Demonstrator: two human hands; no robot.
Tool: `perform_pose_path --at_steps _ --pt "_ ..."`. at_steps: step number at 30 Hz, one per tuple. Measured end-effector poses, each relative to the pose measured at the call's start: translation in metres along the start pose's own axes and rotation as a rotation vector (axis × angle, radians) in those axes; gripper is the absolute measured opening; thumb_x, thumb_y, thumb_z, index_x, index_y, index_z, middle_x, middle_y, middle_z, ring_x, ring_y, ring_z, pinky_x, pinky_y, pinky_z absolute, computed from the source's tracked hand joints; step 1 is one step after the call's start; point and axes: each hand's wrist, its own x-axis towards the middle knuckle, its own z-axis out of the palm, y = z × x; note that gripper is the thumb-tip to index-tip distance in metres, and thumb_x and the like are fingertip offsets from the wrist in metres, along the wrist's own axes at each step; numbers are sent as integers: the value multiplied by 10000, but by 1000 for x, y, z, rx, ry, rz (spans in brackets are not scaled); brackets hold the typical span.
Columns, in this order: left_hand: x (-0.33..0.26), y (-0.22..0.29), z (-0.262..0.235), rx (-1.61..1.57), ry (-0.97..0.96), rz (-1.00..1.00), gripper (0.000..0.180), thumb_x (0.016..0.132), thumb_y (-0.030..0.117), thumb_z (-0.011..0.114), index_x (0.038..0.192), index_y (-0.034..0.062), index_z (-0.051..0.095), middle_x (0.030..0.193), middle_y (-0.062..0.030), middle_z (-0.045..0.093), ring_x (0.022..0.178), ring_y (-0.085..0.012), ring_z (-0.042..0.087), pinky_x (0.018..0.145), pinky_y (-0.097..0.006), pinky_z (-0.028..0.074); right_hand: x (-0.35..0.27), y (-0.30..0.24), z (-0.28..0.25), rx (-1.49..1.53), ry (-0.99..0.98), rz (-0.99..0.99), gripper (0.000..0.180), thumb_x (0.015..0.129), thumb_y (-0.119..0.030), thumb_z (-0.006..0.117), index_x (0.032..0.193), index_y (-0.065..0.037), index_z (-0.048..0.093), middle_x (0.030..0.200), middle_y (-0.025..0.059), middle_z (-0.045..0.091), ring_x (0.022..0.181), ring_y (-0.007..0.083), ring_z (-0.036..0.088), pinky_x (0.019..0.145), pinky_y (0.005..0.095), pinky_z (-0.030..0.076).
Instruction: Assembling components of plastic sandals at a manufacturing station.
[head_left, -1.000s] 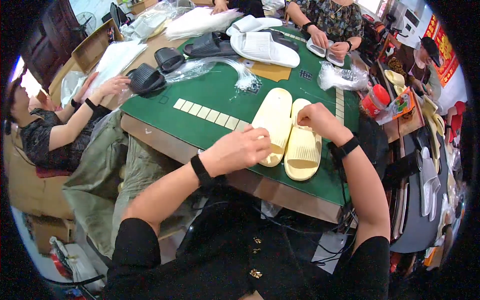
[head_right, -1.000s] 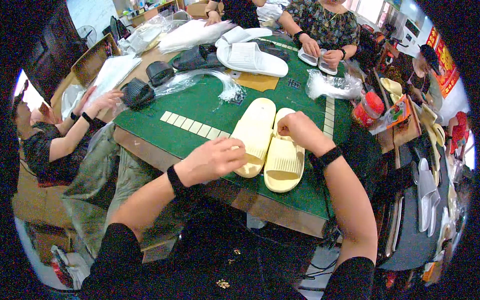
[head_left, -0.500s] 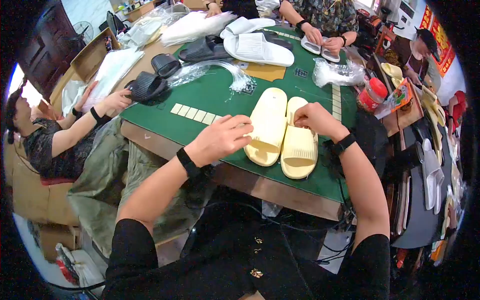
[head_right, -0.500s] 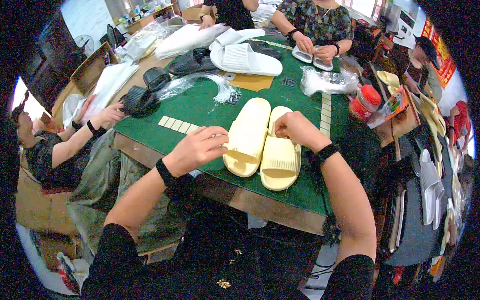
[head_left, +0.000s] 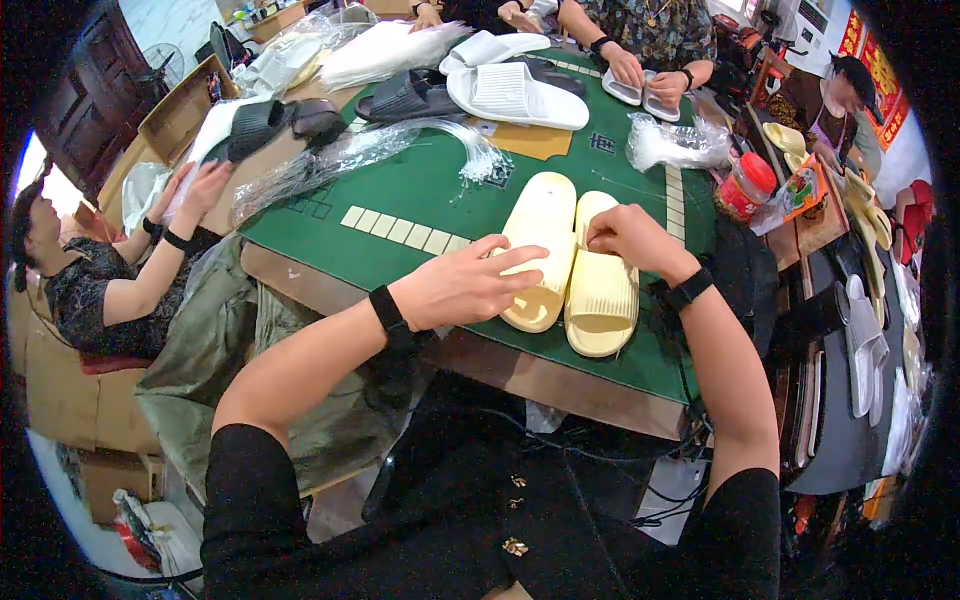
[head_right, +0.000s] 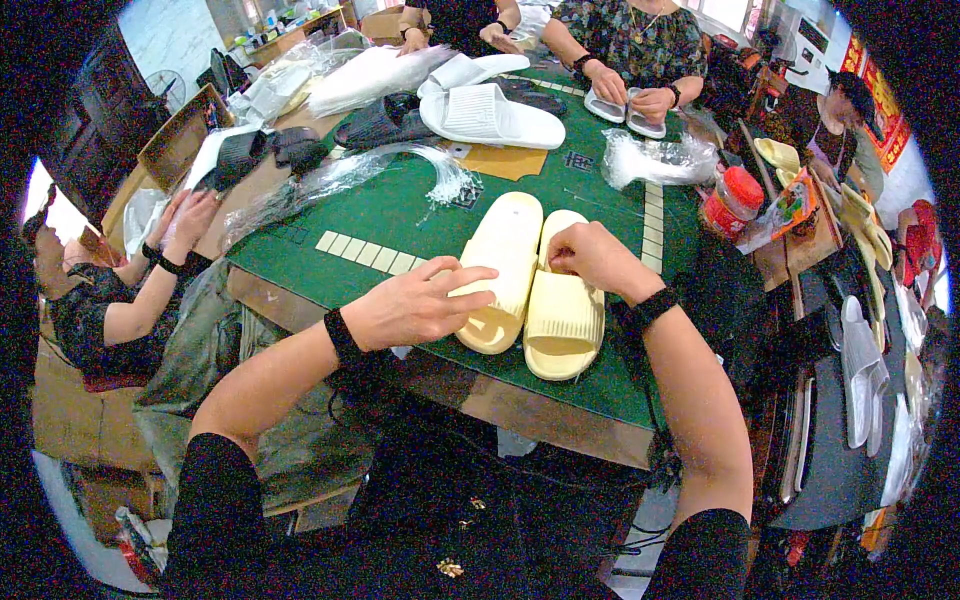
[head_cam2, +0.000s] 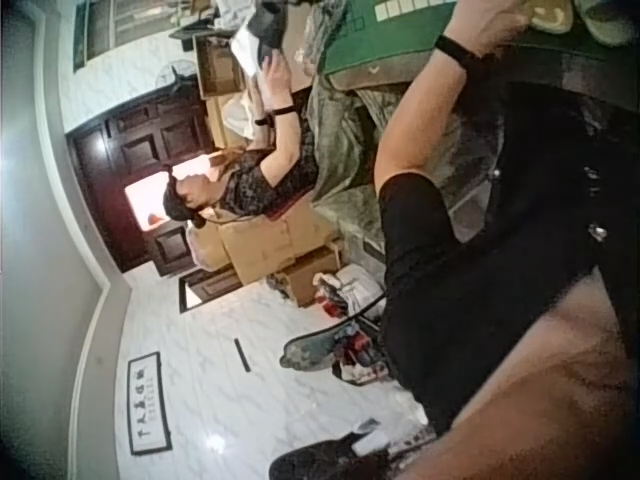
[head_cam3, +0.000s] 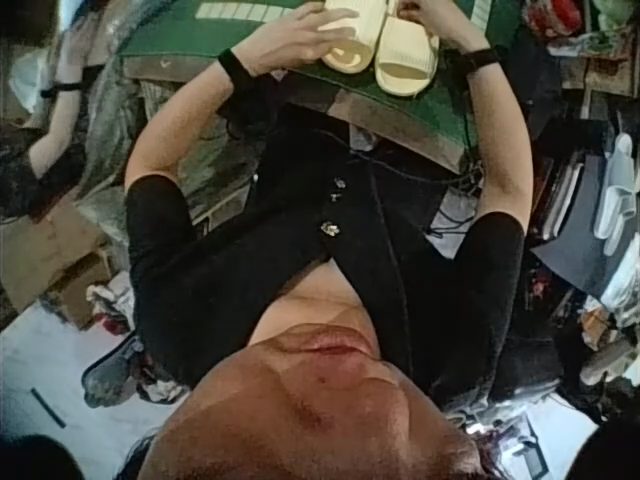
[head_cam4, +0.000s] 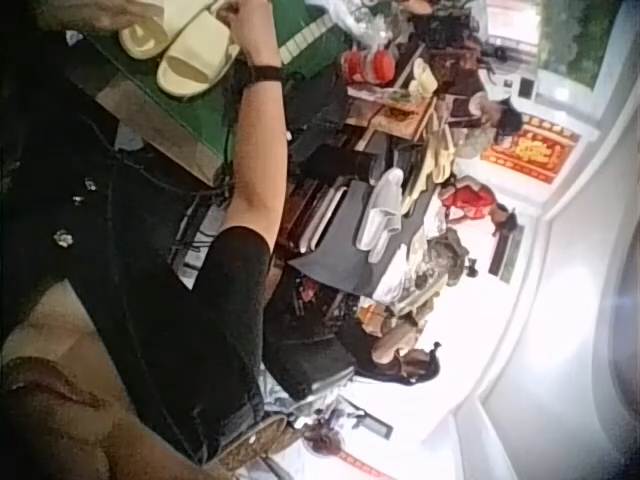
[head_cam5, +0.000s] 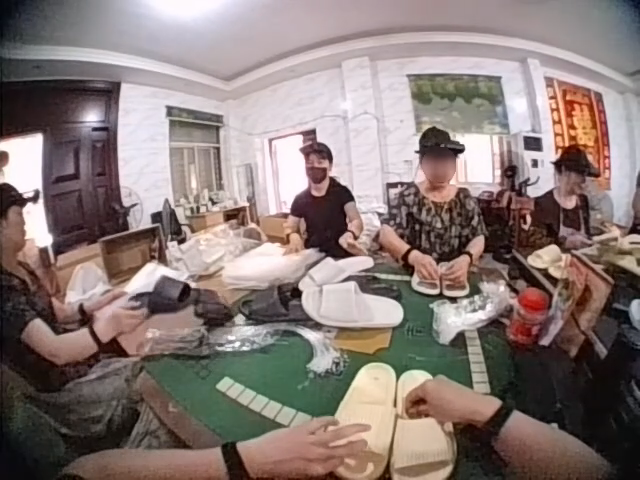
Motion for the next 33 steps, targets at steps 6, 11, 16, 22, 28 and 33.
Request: perform_pose_path --at_steps 6,11,16,22,28,33 --pt "-2 -3 7 -232 134 -64 127 726 119 638 851 101 622 1212 -31 557 1287 -274 444 998 -415 434 -4 14 5 51 25 -13 124 810 -102 693 889 -7 703 775 128 697 685 204 664 645 316 513" --pt "10 20 19 -798 374 -308 115 788 18 652 878 59 594 1020 -75 627 1064 -283 601 870 -360 498 -9 29 0 179 -27 39 130 824 -110 689 891 1 700 754 81 695 666 145 632 626 297 501" --pt "34 53 19 -1085 353 -475 36 862 27 627 886 30 601 891 -103 656 854 -270 651 746 -339 518 -6 23 2 405 -82 185 103 845 -79 669 867 20 686 729 -5 659 675 57 566 606 243 462" --pt "62 80 26 -777 408 -248 109 843 69 592 953 65 588 754 -110 558 764 -305 614 676 -412 512 -4 19 1 342 -120 171 105 843 -80 671 871 20 690 753 -4 661 683 59 565 615 235 465" --pt "87 94 26 -464 229 -132 337 778 97 565 1111 58 591 758 -44 568 811 -220 597 691 -332 531 -4 25 6 474 -132 225 88 846 -74 670 862 10 692 752 -12 653 684 55 563 614 228 465" --pt "115 100 21 -264 163 -126 265 762 149 591 990 60 693 785 -48 651 833 -200 610 696 -309 533 -1 25 3 463 -111 221 86 847 -73 671 861 9 692 751 -10 653 692 56 575 622 222 471"
